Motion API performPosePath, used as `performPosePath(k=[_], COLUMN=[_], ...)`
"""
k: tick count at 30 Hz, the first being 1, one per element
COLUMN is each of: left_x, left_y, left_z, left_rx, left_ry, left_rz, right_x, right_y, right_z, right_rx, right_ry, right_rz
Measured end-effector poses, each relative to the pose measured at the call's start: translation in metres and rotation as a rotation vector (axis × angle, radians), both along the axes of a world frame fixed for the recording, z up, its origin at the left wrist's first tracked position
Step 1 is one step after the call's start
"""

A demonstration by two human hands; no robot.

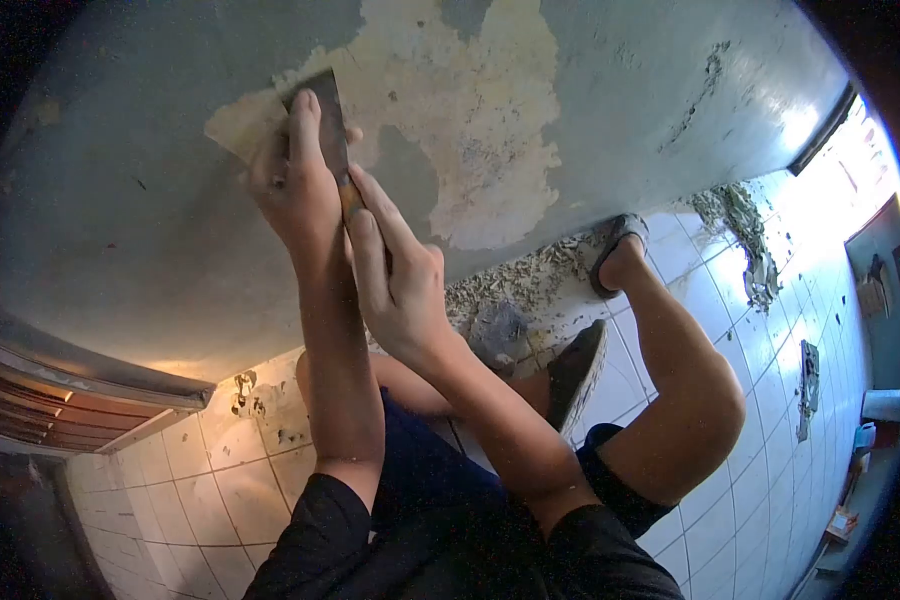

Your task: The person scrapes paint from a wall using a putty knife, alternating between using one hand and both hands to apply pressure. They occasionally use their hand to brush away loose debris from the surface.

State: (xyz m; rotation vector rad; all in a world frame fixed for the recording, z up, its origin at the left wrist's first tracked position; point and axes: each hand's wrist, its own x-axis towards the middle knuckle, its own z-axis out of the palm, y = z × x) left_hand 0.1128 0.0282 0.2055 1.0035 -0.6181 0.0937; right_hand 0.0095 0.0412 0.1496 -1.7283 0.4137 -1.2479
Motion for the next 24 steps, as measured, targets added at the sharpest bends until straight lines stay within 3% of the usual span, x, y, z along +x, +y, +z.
performPosePath(k=[4,6,8,11,14,24], left_x=[0.002,-0.006,0.004,0.009,0.004,-0.003], left_y=[-0.001,0.004,0.001,-0.007,-0.004,-0.003], left_z=[0.006,0.020,0.001,0.004,0.033,0.013], left_rx=[-0.024,-0.012,-0.036,-0.112,-0.144,-0.076], left_ry=[-0.009,0.130,0.007,-0.019,0.037,0.086], left_rz=[0.029,-0.035,-0.030,-0.015,-0.070,-0.070], right_x=[0.007,0.001,-0.005,0.014,0.005,-0.005], right_y=[-0.003,0.002,0.001,-0.016,-0.007,-0.002], right_z=[0.011,0.007,0.007,-0.003,0.032,0.019], right_rx=[0.040,0.091,0.102,-0.124,0.101,0.080], right_ry=[-0.016,-0.009,0.049,-0.076,-0.002,-0.018], right_rz=[0.052,0.070,0.093,-0.011,0.092,0.075])
